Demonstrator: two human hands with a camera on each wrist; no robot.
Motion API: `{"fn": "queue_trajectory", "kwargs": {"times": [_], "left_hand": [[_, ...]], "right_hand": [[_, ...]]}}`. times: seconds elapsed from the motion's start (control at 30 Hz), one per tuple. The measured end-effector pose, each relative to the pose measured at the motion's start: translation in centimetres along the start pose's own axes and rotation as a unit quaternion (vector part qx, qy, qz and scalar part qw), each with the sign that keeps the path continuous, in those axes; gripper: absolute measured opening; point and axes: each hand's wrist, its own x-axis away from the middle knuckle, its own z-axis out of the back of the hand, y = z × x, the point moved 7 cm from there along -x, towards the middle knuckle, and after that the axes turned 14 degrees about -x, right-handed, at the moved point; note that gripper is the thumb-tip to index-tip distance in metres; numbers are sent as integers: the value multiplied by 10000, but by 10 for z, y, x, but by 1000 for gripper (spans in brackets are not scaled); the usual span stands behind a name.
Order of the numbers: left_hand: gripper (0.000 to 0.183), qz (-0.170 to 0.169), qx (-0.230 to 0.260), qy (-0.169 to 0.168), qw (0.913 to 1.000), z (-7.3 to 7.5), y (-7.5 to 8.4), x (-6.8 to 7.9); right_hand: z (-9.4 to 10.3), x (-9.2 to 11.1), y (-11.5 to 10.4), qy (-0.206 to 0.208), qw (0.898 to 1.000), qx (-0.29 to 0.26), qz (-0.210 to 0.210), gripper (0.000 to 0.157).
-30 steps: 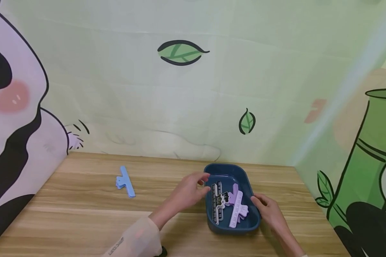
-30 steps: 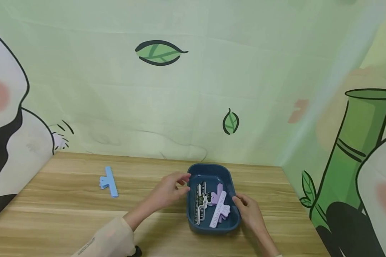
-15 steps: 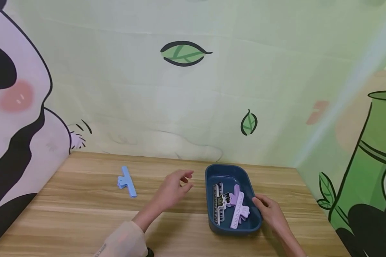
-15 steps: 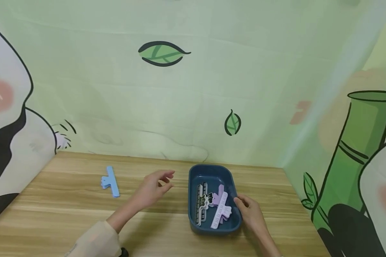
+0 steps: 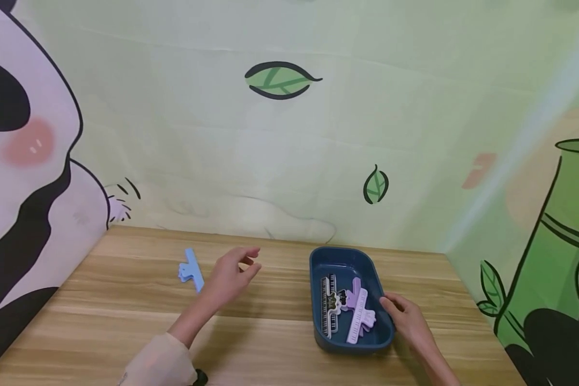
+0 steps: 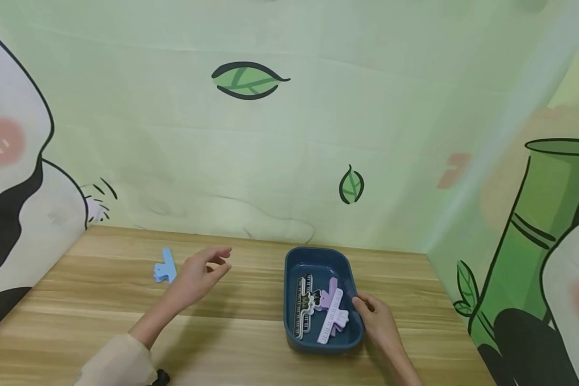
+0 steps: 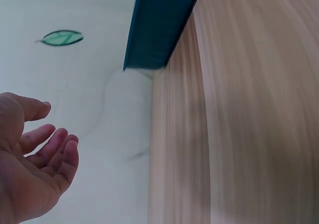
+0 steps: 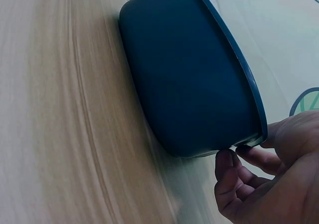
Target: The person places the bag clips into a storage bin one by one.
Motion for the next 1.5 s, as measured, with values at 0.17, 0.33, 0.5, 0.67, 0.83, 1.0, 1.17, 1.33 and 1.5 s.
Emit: {"fn": "queue_trajectory", "kwargs": {"times": [0.17, 0.33, 0.5, 0.67, 0.83, 1.0, 1.17, 1.33, 1.5], "left_hand": [[37, 204, -72, 14, 9998, 16, -18, 1], [36, 242, -138, 165, 9995, 34, -34, 3], [36, 337, -199, 284, 9988, 48, -50, 7], [35, 326, -337, 421, 9980, 62, -62, 10], [36, 336, -371, 471, 9976, 74, -70, 14], [38, 390, -407, 490, 9972, 84, -78, 18], [41, 539, -435, 448, 9966, 90, -87, 21], [42, 611, -470, 451, 9960, 94, -96, 23], [45, 685, -505, 420, 9955, 94, -107, 24]], "right_hand": [[0, 0, -1, 8, 10000, 37, -11, 46], [1, 0, 0, 37, 10000, 21, -6, 45], [1, 0, 1, 40, 10000, -9, -64, 46], [1, -1, 1, 20, 9999, -1, -117, 47], [1, -1, 1, 2, 10000, 6, -84, 47], [1, 1, 1, -15, 10000, -37, -45, 46], [0, 1, 1, -16, 10000, -31, -52, 47], [0, 1, 1, -23, 10000, -50, -68, 46], [-1, 0, 1, -49, 9999, -60, -89, 47]]}}
